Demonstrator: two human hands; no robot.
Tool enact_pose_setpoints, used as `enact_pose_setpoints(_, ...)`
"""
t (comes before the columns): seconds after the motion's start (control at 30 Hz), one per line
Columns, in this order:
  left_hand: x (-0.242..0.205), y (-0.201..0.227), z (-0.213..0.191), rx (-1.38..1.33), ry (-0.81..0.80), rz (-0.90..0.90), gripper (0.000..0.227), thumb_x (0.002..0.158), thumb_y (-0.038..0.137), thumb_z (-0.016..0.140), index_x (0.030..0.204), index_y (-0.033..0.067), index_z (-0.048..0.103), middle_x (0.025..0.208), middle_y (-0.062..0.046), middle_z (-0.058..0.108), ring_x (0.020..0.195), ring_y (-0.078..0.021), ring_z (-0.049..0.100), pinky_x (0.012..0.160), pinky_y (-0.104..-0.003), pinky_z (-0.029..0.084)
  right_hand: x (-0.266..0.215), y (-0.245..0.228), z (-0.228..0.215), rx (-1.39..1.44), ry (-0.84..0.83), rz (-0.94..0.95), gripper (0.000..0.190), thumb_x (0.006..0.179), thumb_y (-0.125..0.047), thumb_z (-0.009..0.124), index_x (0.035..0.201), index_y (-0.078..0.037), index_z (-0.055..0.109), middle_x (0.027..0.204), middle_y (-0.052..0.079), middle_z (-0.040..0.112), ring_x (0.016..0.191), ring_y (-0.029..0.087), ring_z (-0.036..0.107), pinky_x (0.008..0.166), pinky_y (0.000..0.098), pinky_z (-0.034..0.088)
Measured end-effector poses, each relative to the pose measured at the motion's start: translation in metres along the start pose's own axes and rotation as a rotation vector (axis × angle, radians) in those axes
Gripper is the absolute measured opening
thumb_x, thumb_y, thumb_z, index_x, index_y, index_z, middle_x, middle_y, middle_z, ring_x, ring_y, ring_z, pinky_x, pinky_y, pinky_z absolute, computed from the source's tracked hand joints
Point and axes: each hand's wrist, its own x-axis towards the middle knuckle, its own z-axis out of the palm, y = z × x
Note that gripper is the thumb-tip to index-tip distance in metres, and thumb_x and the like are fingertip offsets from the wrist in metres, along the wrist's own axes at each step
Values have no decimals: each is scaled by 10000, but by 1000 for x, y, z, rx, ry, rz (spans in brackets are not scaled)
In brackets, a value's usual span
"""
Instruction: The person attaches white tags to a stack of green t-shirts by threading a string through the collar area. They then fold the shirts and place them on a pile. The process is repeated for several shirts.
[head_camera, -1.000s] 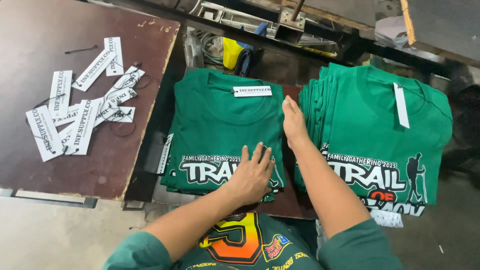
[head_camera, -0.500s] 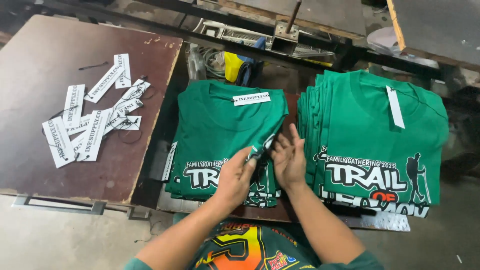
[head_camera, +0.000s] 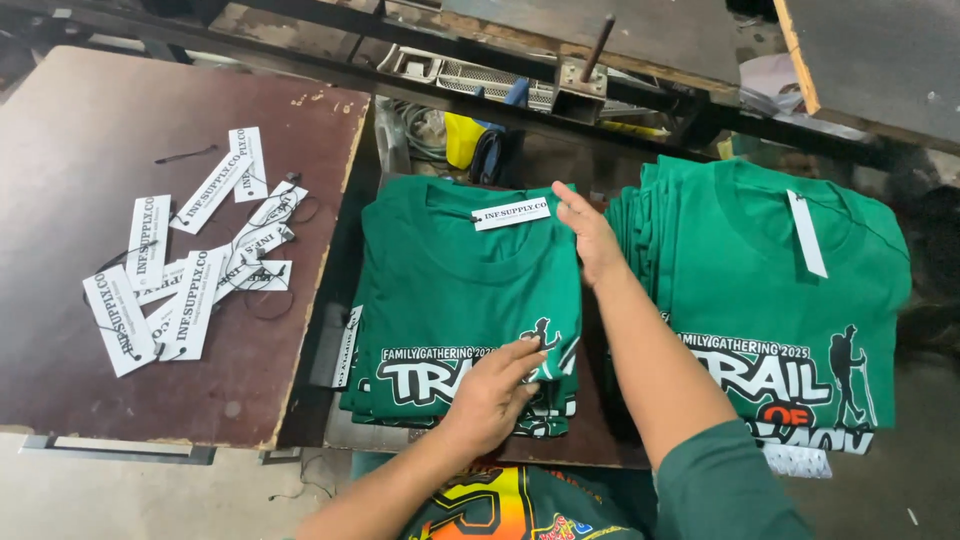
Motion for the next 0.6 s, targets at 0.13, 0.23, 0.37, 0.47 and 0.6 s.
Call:
enact_pose_setpoints(0.13,0,5,4,350,-78,174,576,831,133,822,1344,14,586,1399,-252,590,1296,-443,569,1053,-563,474,-5,-10,17,-350,116,54,619,897,-99,678,1499,-160,543,1604,59,494,1493,196,433,1235,336,322)
enact_pose_setpoints(0.23,-3,10,6,647,-242,130,739,798,273,839,1426,51,519,1494,-275,497,1411,-474,437,1105,-614,371,-9,0,18,-328,202,27,598,886,-68,679,1466,-178,584,1541,55,556,1412,184,507,1184,309,397)
enact_pose_setpoints(0.37,-9,13,0,849,-274,145,655,829,173,673,1445,16,514,1534,-300,440,1431,-514,393,1108,-649,355,-18,-3,24,-278,249,9,570,904,-68,667,1461,-170,596,1486,56,608,1327,168,571,1117,290,473)
enact_pose_setpoints(0.47,-7,21,-3,851,-376,46,918,761,520,828,1488,88,470,1562,-260,418,1466,-487,339,1137,-646,291,-18,-2,24,-362,238,-35,565,896,-78,673,1450,-168,604,1501,65,599,1370,183,548,1154,318,428)
enact_pose_setpoints(0.6,14,26,-13,521,-418,-134,897,781,598,766,1478,104,491,1530,-257,452,1467,-514,292,1109,-702,245,-3,21,9,-667,301,-147,480,928,-145,662,1405,-190,651,1454,73,598,1354,246,551,1152,363,411)
